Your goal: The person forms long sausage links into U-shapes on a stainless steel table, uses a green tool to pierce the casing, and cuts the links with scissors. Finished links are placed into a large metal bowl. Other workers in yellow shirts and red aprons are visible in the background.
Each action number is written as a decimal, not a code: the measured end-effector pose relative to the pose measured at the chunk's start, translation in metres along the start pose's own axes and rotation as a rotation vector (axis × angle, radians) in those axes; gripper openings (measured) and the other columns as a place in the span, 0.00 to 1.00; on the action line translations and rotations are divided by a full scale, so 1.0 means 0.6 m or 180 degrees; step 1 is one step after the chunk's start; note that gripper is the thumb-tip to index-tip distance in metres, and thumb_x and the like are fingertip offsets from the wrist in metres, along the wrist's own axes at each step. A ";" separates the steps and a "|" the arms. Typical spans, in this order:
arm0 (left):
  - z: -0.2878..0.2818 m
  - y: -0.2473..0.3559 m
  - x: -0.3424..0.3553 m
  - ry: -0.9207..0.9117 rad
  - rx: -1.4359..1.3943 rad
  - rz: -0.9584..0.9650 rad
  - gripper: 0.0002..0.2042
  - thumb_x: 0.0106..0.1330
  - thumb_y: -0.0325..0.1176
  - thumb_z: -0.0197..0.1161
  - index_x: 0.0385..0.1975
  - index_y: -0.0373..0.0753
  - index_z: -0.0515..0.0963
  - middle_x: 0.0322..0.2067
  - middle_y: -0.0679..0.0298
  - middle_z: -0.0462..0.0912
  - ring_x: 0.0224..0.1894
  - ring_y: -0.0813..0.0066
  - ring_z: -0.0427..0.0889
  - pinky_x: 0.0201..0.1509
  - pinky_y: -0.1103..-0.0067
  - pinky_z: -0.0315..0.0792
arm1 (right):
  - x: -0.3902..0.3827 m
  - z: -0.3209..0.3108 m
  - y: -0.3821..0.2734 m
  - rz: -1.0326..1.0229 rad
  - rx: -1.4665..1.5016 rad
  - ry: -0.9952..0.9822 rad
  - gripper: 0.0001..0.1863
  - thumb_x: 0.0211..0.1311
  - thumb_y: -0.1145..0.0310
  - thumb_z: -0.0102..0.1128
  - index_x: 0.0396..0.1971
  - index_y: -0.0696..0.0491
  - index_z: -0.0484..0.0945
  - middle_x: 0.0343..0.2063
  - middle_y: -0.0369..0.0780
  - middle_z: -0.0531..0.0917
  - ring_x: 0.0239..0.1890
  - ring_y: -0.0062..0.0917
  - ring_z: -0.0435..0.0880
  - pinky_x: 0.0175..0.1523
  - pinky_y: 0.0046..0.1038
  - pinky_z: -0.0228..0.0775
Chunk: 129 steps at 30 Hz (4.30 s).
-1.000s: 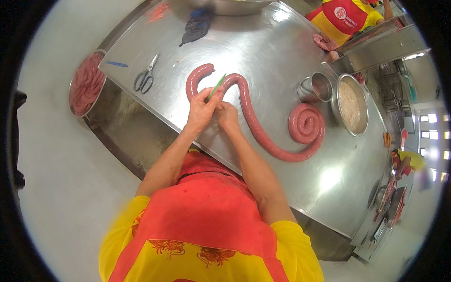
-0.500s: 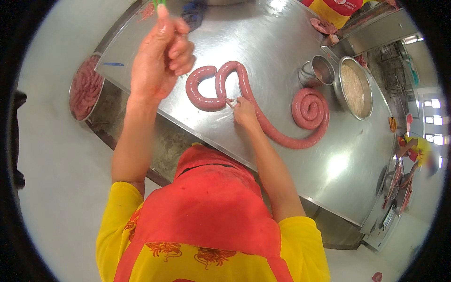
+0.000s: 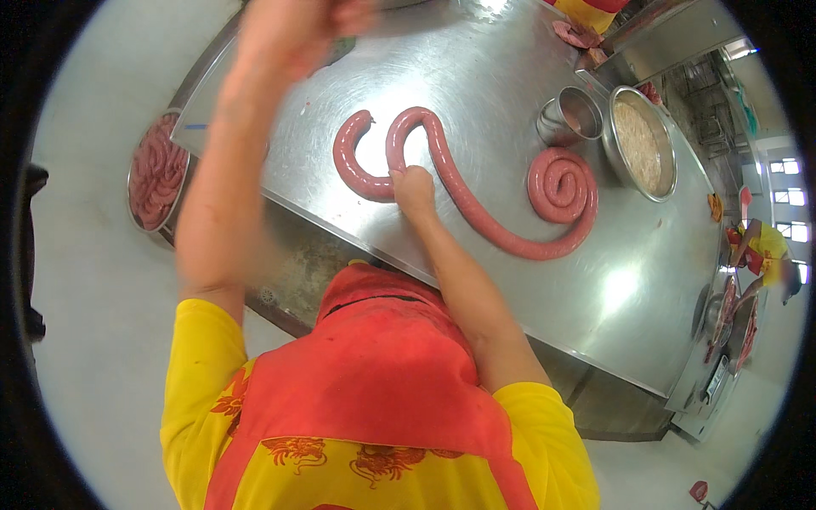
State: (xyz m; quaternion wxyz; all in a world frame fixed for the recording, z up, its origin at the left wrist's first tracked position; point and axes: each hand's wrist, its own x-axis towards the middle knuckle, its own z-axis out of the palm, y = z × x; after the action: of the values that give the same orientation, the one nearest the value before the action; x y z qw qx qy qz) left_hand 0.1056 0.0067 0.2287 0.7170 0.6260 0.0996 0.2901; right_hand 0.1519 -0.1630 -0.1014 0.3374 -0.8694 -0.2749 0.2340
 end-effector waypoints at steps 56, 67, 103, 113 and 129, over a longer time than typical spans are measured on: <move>-0.101 -0.361 -0.274 -0.0037 0.2602 -0.1020 0.16 0.70 0.45 0.62 0.44 0.39 0.86 0.26 0.60 0.83 0.27 0.66 0.80 0.36 0.70 0.74 | -0.063 -0.082 0.007 -0.2169 -0.0869 0.1499 0.07 0.61 0.75 0.60 0.36 0.55 0.85 0.57 0.51 0.80 0.58 0.48 0.76 0.59 0.39 0.69; -0.070 -0.195 -0.199 0.1664 -0.0322 -0.0899 0.17 0.76 0.49 0.54 0.32 0.43 0.76 0.23 0.72 0.71 0.26 0.82 0.72 0.30 0.82 0.65 | -0.036 -0.037 0.047 -0.0458 0.0170 0.0230 0.09 0.70 0.69 0.57 0.37 0.58 0.83 0.27 0.41 0.84 0.32 0.28 0.84 0.41 0.30 0.75; -0.181 -0.195 -0.302 0.1760 -0.0888 -0.0298 0.17 0.80 0.47 0.49 0.33 0.42 0.74 0.17 0.74 0.63 0.18 0.86 0.59 0.22 0.84 0.55 | -0.028 -0.052 0.017 -0.0319 0.0295 -0.0148 0.10 0.66 0.72 0.56 0.42 0.59 0.81 0.32 0.50 0.85 0.35 0.48 0.85 0.46 0.43 0.75; -0.084 -0.433 -0.408 0.1117 0.1937 -0.1260 0.17 0.74 0.43 0.58 0.51 0.36 0.81 0.30 0.54 0.85 0.33 0.60 0.85 0.40 0.69 0.76 | 0.033 -0.081 -0.066 -0.3222 -0.2468 -0.0648 0.21 0.62 0.76 0.55 0.55 0.46 0.79 0.74 0.43 0.58 0.77 0.46 0.51 0.76 0.63 0.35; -0.375 -0.193 -0.463 0.2409 -0.1267 0.0187 0.21 0.78 0.47 0.53 0.59 0.37 0.72 0.23 0.72 0.69 0.21 0.82 0.67 0.26 0.81 0.66 | 0.069 0.055 -0.119 -0.0091 -0.0018 -0.3126 0.13 0.68 0.62 0.65 0.36 0.59 0.82 0.26 0.40 0.84 0.26 0.24 0.82 0.39 0.27 0.76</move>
State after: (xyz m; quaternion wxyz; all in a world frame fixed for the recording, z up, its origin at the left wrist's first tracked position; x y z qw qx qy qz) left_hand -0.2002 0.0400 0.0126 0.7282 0.3273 0.2798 0.5332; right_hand 0.1401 -0.0771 -0.0815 0.1687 -0.6534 -0.4141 0.6109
